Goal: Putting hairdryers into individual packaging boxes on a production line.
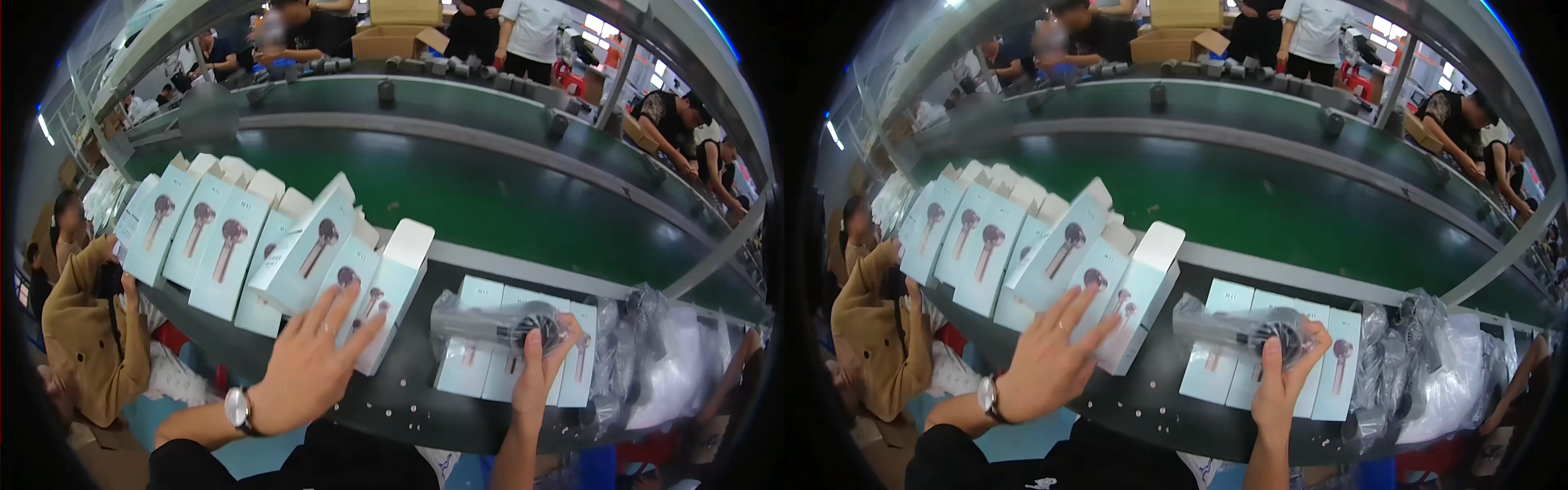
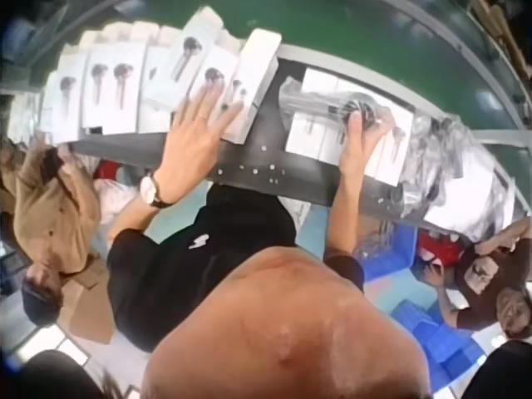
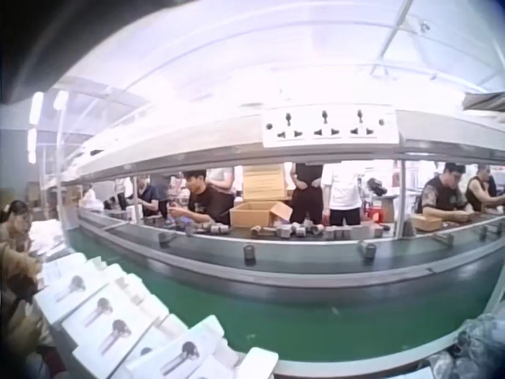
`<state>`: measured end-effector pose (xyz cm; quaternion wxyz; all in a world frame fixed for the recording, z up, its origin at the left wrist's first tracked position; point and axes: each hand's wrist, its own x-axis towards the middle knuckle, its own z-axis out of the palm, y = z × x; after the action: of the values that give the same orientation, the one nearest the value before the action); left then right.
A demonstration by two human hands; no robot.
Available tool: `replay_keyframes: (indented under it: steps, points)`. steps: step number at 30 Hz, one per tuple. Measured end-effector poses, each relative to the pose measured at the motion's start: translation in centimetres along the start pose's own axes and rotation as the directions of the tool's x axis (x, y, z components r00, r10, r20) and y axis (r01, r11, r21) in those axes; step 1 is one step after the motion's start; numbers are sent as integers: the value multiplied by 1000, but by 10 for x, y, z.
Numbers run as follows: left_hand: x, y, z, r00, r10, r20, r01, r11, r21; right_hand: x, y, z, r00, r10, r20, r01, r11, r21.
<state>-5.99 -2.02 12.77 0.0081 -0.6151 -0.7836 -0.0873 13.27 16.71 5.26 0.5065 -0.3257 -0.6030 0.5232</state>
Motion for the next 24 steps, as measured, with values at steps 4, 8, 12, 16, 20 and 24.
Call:
replay_keyframes:
  steps: [4, 8, 12, 16, 20, 24]
  points:
    - [35, -3, 3, 990, -130, -55, 135, 986, 99, 6, -8, 6, 1000, -9, -9, 9, 1000, -28]
    - [58, 5, 20, 991, 41, -128, -17, 983, 185, 7, -4, 5, 1000, -30, 8, 30, 999, -20]
    - [87, 11, 59, 995, 7, -96, 15, 974, 228, 9, -5, -1, 1000, -16, -6, 16, 1000, 7]
    - [98, 13, 75, 997, -49, -61, 65, 953, 296, 12, 4, -7, 998, -40, -48, 44, 995, 86]
    - [95, 25, 91, 982, 38, -187, 10, 969, 247, 18, 9, -14, 979, -89, -184, 116, 983, 145]
    - [89, 43, 93, 984, 5, -176, 24, 986, 163, 16, 10, -17, 960, -88, -265, 145, 968, 203]
